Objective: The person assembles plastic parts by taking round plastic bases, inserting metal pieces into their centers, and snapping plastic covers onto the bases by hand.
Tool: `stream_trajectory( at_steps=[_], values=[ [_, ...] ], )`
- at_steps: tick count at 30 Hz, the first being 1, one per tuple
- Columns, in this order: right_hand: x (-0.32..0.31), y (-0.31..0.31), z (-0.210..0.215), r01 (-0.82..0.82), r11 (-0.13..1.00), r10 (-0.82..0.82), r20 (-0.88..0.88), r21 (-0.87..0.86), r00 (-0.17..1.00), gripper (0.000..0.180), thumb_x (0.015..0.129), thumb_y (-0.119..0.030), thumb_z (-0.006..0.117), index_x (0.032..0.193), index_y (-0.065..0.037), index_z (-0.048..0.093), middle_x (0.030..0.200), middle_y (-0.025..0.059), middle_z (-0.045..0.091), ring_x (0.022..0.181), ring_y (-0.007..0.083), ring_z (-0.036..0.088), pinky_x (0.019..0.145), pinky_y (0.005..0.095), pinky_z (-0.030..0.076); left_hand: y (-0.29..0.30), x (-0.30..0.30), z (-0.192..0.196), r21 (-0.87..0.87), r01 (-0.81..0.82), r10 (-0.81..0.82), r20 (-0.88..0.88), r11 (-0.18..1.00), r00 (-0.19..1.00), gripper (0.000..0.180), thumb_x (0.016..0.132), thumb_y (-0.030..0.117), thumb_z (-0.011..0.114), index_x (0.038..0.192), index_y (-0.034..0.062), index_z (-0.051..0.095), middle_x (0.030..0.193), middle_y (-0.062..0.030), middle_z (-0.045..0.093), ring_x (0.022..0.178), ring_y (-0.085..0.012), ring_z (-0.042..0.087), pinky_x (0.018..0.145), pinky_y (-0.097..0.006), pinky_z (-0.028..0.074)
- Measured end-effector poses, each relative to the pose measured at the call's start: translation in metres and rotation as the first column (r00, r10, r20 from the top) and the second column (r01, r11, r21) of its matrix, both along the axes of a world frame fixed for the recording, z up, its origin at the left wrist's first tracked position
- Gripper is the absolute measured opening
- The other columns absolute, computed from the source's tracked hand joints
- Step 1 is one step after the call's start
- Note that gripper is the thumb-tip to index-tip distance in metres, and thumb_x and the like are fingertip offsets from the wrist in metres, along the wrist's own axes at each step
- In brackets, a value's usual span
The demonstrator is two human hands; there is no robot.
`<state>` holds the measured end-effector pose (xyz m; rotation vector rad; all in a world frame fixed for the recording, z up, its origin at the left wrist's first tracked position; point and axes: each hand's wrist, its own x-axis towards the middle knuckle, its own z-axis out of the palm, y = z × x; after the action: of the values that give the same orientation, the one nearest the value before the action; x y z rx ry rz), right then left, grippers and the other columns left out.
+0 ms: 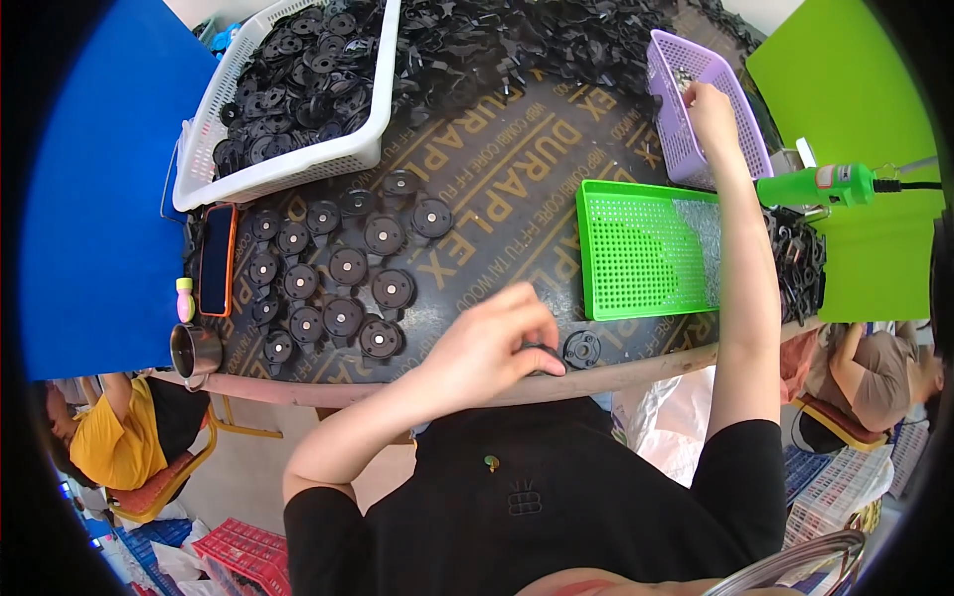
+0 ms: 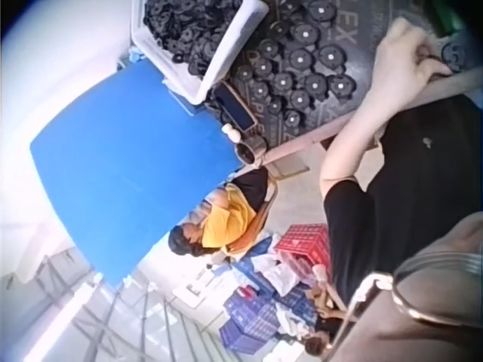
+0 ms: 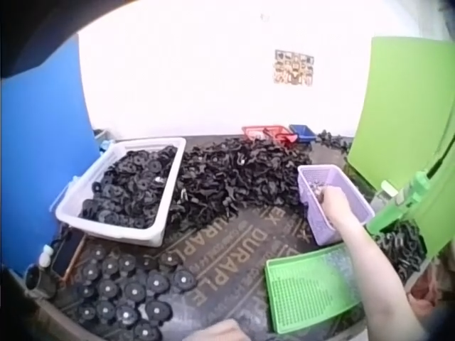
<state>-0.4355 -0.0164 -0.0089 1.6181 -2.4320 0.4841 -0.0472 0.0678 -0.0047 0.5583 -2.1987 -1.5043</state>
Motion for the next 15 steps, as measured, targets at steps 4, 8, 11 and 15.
stream_trajectory(
  at_steps=[4, 8, 11, 15],
  values=[
    [-0.007, -0.001, -0.002, 0.049, 0.999, -0.049, -0.01, -0.009, 0.999, 0.015, 0.074, -0.013, 0.058, 0.081, -0.002, 0.066, 0.081, 0.0214, 0.064, 0.08, 0.0365, 0.062, 0.075, 0.0424, 0.048, -0.02, 0.009, 0.019, 0.578, -0.191, 0.226, 0.012, 0.793, 0.974, 0.015, 0.08, 0.012, 0.068, 0.083, 0.0043, 0.056, 0.049, 0.0048, 0.047, 0.041, -0.0024, 0.044, 0.038, -0.019, 0.028],
    [-0.008, -0.007, -0.005, 0.033, 0.999, -0.033, 0.006, -0.023, 0.999, 0.015, 0.072, -0.013, 0.06, 0.081, -0.002, 0.066, 0.082, 0.0215, 0.064, 0.081, 0.037, 0.062, 0.076, 0.0418, 0.048, -0.033, 0.011, 0.012, 0.698, -0.111, 0.259, -0.11, 0.708, 0.96, 0.014, 0.087, 0.015, 0.061, 0.087, 0.0033, 0.054, 0.061, -0.0031, 0.061, 0.051, -0.0105, 0.061, 0.041, -0.017, 0.041],
    [-0.015, -0.008, -0.009, 0.018, 0.998, -0.022, 0.052, 0.062, 0.998, 0.017, 0.072, -0.014, 0.062, 0.083, -0.002, 0.067, 0.083, 0.0222, 0.063, 0.082, 0.0363, 0.062, 0.076, 0.0399, 0.048, -0.033, 0.006, 0.001, 0.776, -0.054, 0.333, -0.206, 0.629, 0.92, 0.012, 0.085, 0.009, 0.062, 0.09, 0.002, 0.053, 0.081, -0.0063, 0.064, 0.07, -0.012, 0.064, 0.061, -0.023, 0.053],
    [-0.006, -0.007, -0.004, 0.003, 1.0, -0.004, 0.063, 0.011, 0.998, 0.021, 0.07, -0.015, 0.062, 0.084, 0.0, 0.066, 0.081, 0.0246, 0.063, 0.082, 0.0364, 0.063, 0.075, 0.0388, 0.048, -0.031, -0.004, 0.009, 0.719, -0.186, 0.346, -0.08, 0.67, 0.935, 0.018, 0.081, 0.001, 0.064, 0.095, -0.0008, 0.053, 0.074, -0.0039, 0.063, 0.073, -0.0105, 0.063, 0.069, -0.023, 0.052]
  ],
)
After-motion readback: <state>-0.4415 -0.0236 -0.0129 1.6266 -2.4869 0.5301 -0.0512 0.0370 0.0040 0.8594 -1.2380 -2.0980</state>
